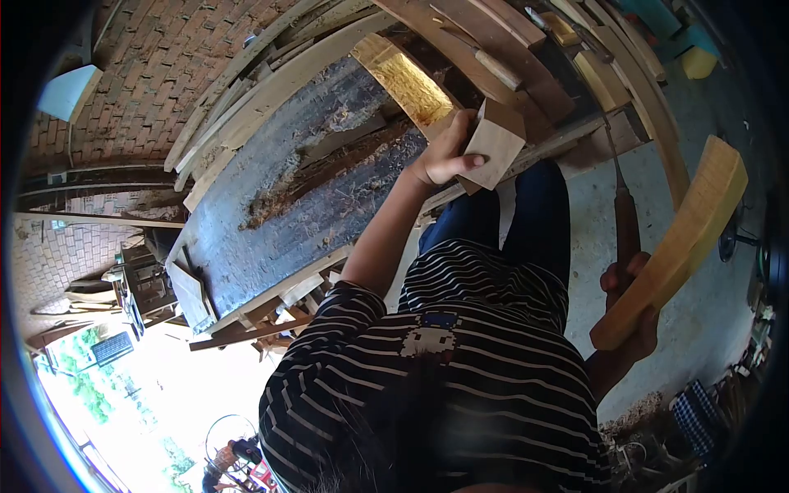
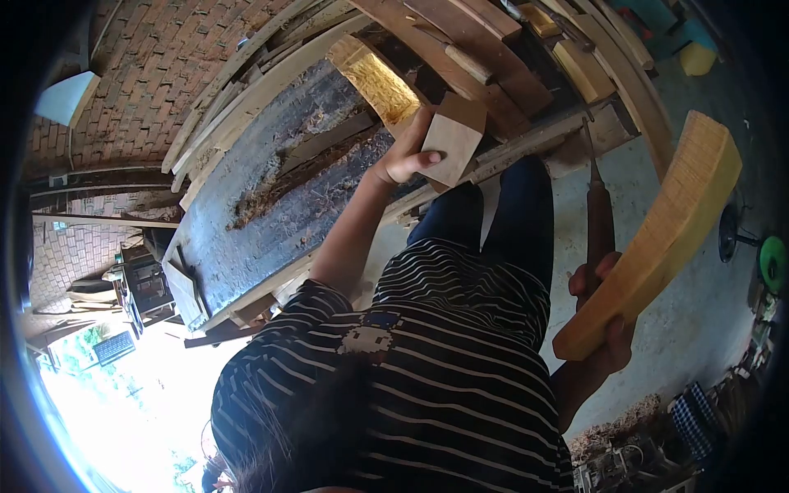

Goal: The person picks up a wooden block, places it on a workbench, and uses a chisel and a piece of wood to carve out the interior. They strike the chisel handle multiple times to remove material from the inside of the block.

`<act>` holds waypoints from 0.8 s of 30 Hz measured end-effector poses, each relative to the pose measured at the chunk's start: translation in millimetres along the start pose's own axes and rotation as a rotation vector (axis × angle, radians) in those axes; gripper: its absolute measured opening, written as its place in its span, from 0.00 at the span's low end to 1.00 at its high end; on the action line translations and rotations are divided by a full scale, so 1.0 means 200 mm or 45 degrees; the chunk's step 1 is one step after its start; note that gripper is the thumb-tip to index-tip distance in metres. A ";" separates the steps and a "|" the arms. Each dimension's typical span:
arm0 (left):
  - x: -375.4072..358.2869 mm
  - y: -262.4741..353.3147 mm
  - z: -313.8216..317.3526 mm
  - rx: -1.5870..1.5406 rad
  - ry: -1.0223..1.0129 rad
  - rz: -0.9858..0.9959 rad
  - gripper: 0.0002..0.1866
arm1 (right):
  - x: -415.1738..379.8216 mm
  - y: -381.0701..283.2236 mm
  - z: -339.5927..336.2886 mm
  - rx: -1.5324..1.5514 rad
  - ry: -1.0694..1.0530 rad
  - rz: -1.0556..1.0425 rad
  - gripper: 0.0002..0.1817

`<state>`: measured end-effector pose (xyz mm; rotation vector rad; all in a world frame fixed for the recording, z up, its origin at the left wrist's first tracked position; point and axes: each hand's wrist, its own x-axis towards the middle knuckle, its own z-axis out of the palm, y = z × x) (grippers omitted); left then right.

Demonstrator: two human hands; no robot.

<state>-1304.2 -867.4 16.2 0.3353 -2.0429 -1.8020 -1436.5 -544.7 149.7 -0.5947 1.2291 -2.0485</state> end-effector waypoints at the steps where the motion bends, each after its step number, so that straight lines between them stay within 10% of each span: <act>1: 0.00 -0.01 -0.03 0.081 -0.041 -0.036 0.49 | 0.00 0.00 0.01 0.017 0.016 0.000 0.36; 14: -0.15 0.18 -0.16 -0.268 0.127 -0.180 0.48 | 0.03 0.05 0.05 0.025 0.105 0.042 0.42; 19: -0.09 0.38 -0.45 1.042 0.502 -0.212 0.50 | 0.05 0.06 0.03 -0.002 0.041 0.019 0.41; 24: -0.04 0.15 -0.60 1.295 0.400 -0.528 0.52 | 0.08 0.09 0.00 0.049 0.016 0.046 0.39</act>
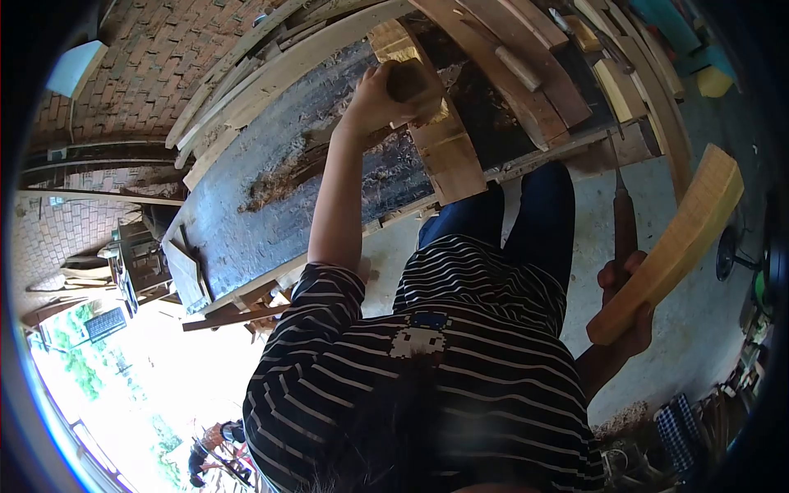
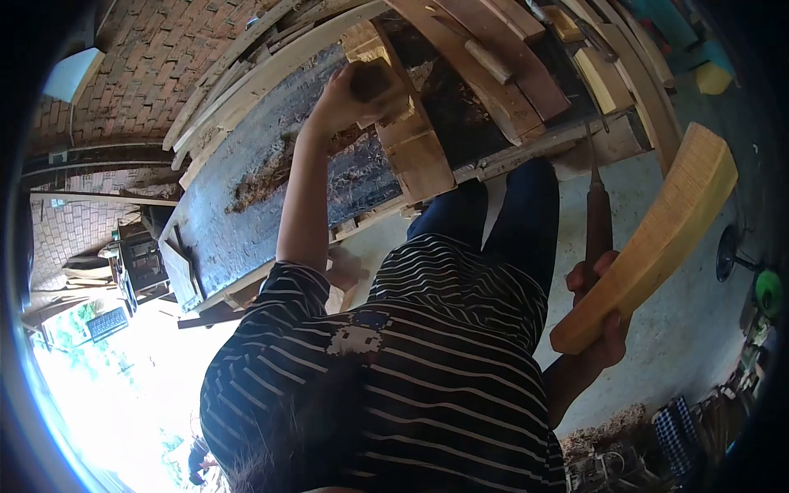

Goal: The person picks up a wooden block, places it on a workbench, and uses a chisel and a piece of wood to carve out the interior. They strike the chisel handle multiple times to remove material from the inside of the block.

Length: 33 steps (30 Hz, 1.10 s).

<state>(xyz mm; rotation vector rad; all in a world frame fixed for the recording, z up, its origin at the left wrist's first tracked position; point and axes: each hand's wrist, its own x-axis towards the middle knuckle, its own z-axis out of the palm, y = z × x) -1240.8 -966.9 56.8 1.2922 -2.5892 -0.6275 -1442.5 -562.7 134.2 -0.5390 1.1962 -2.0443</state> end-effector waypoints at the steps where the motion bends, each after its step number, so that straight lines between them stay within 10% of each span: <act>1: 0.02 -0.01 0.01 -0.038 -0.026 -0.024 0.52 | 0.01 0.00 0.01 0.024 0.023 0.003 0.39; 30: 0.00 -0.35 0.24 -0.773 0.230 0.067 0.55 | 0.06 0.08 0.04 0.104 -0.242 0.134 0.34; 33: -0.03 -0.33 0.22 -0.330 0.289 -0.040 0.55 | 0.07 0.10 0.05 0.092 -0.287 0.125 0.34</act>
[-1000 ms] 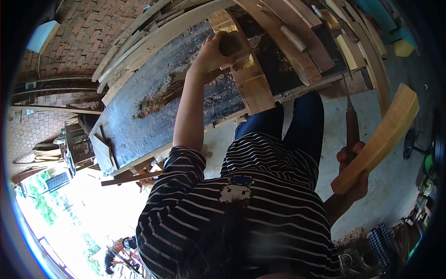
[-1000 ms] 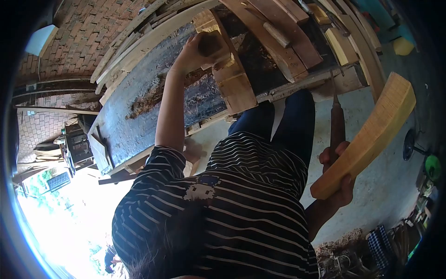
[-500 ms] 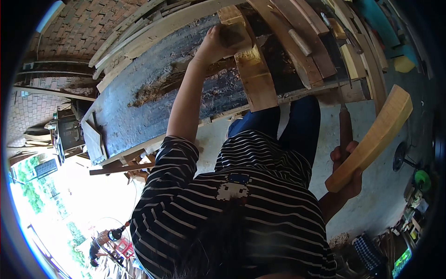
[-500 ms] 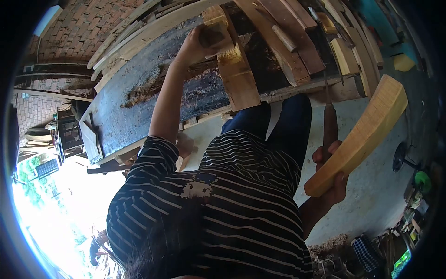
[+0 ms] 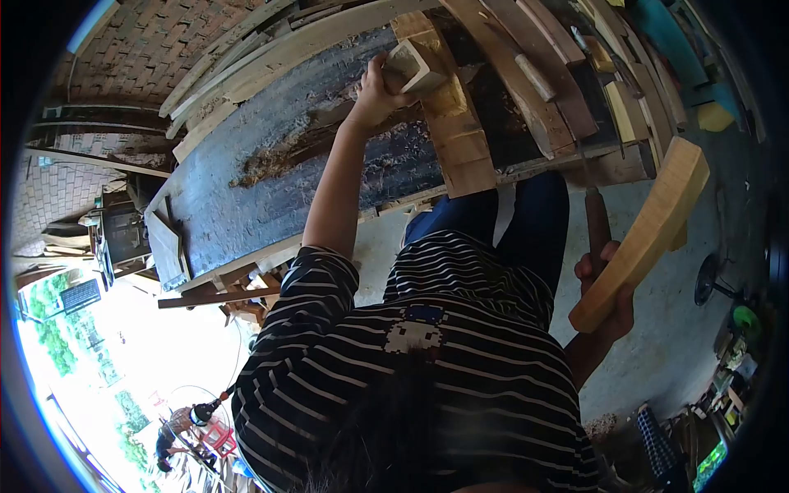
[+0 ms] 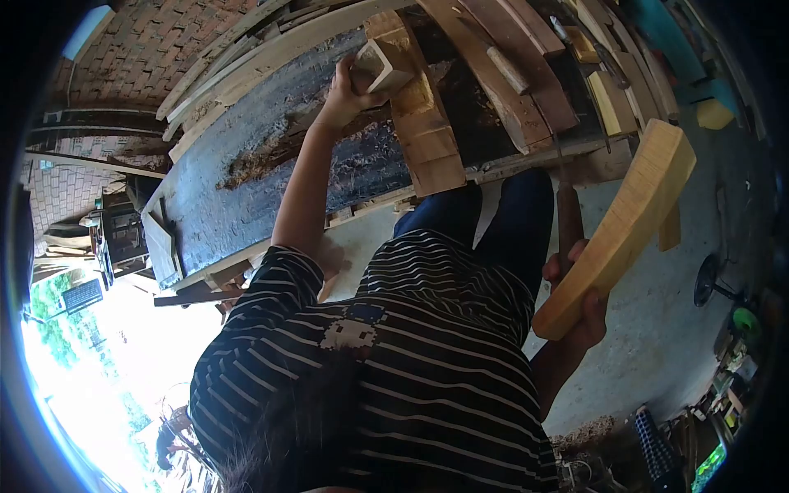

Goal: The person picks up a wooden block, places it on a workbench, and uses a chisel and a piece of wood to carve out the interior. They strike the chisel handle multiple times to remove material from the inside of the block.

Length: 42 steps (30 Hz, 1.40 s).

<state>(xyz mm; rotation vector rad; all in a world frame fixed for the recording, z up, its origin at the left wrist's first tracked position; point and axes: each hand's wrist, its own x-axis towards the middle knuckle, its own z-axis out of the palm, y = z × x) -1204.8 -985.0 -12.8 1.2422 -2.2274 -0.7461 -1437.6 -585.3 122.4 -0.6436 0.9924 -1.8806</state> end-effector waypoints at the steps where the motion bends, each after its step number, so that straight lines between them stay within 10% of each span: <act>1: 0.00 0.00 0.00 0.000 0.000 0.001 0.55 | 0.00 0.00 0.00 -0.002 -0.005 0.011 0.35; 17: -0.17 -0.13 0.06 -0.034 0.177 0.006 0.60 | -0.01 0.04 0.03 -0.013 0.168 0.090 0.39; 23: -0.18 -0.17 0.00 -0.797 -0.005 0.109 0.49 | -0.02 0.05 0.03 -0.009 0.176 0.074 0.38; 26: -0.18 -0.18 -0.07 -1.307 -0.395 -0.423 0.53 | -0.02 0.05 0.01 -0.003 0.024 0.056 0.34; 32: -0.18 -0.14 -0.06 -0.994 -0.343 -0.066 0.52 | -0.03 0.05 -0.01 0.015 0.041 0.043 0.34; 42: -0.19 -0.16 -0.02 -1.167 -0.363 -0.235 0.53 | -0.03 0.05 0.00 0.036 0.210 0.063 0.39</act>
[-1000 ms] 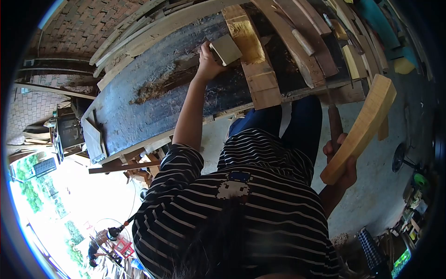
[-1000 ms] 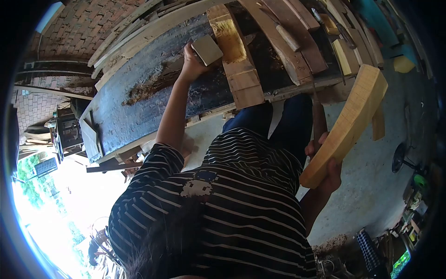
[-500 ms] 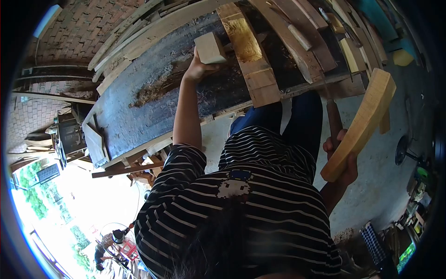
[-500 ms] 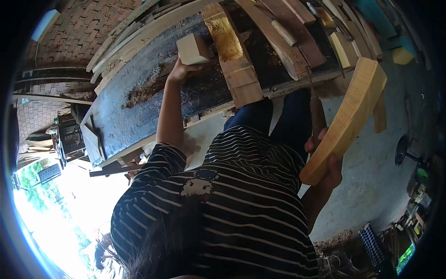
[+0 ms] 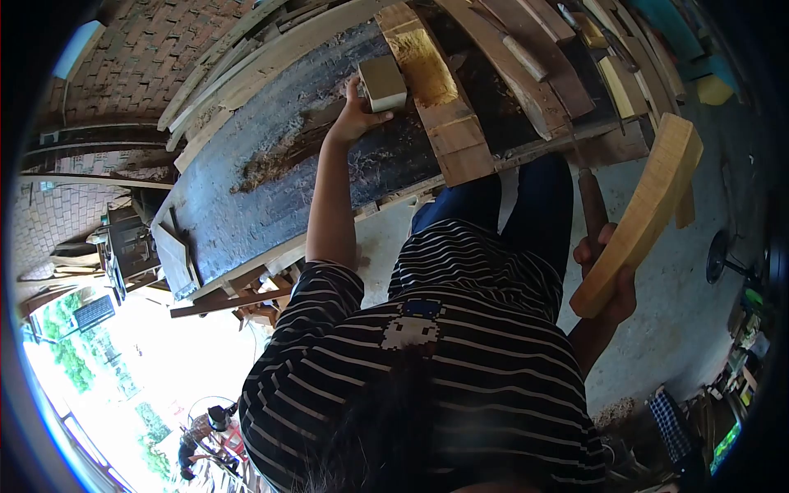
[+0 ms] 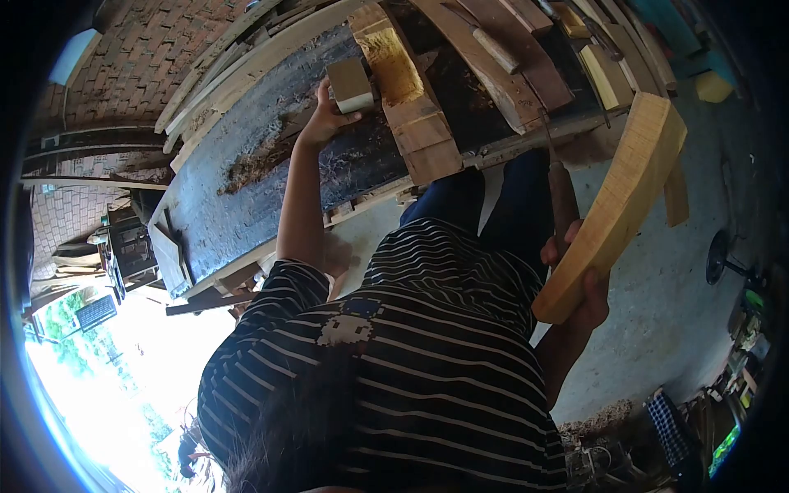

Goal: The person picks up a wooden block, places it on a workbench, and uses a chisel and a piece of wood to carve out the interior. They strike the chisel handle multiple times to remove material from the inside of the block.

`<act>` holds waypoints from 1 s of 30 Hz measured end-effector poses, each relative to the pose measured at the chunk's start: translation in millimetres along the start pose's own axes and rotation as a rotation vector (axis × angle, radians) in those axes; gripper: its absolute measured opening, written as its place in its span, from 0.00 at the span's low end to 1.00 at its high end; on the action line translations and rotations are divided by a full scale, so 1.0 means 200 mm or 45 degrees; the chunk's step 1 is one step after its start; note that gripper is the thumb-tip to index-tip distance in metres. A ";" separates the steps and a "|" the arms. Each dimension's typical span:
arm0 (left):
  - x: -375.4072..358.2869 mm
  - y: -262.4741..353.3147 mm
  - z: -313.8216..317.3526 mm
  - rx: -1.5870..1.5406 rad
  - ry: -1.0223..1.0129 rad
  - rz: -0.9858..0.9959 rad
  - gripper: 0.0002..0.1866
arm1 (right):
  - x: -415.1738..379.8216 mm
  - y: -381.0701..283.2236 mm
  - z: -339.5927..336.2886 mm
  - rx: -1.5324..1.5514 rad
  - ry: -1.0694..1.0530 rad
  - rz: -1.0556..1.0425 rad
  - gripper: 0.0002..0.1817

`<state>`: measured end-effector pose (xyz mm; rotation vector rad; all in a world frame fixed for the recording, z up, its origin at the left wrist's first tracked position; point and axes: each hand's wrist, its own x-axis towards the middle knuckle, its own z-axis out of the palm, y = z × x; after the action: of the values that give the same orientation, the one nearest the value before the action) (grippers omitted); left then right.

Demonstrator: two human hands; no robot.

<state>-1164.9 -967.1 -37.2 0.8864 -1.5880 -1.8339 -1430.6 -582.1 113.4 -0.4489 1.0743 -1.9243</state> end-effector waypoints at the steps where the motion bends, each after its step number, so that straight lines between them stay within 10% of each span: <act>1: 0.01 0.01 0.01 0.111 0.038 -0.040 0.54 | 0.00 0.00 0.00 -0.016 0.006 -0.003 0.39; 30: -0.04 -0.02 -0.11 0.160 -0.059 -0.115 0.49 | -0.02 -0.02 -0.02 -0.028 -0.035 -0.002 0.34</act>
<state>-1141.8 -974.3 -41.5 0.9931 -1.7337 -1.8443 -1432.2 -576.2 114.4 -0.4876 1.0784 -1.9038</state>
